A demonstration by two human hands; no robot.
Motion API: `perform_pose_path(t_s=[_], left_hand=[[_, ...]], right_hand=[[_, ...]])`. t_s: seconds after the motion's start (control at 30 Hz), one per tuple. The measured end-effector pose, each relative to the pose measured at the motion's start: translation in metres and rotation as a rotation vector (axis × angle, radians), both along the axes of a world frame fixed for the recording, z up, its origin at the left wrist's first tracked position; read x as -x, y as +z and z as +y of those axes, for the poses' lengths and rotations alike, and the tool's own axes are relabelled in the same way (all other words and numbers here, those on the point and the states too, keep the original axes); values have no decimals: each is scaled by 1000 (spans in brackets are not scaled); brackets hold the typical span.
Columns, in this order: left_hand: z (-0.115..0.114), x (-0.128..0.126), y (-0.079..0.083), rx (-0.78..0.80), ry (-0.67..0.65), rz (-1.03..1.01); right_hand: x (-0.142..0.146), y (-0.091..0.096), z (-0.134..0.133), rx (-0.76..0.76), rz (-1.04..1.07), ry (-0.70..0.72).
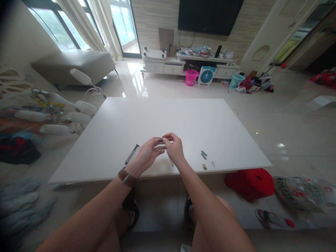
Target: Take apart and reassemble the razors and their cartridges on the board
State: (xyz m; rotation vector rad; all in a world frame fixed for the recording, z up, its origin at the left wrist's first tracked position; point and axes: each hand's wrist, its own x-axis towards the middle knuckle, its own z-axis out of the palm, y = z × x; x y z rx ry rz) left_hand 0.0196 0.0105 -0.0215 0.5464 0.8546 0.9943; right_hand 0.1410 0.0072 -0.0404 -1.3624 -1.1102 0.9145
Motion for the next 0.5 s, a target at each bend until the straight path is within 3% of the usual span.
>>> perform_pose_path(t_s=[0.5], left_hand=[[6,0,-2,-12,-13,47]], right_hand=[[0,-3,5,18,4,14]])
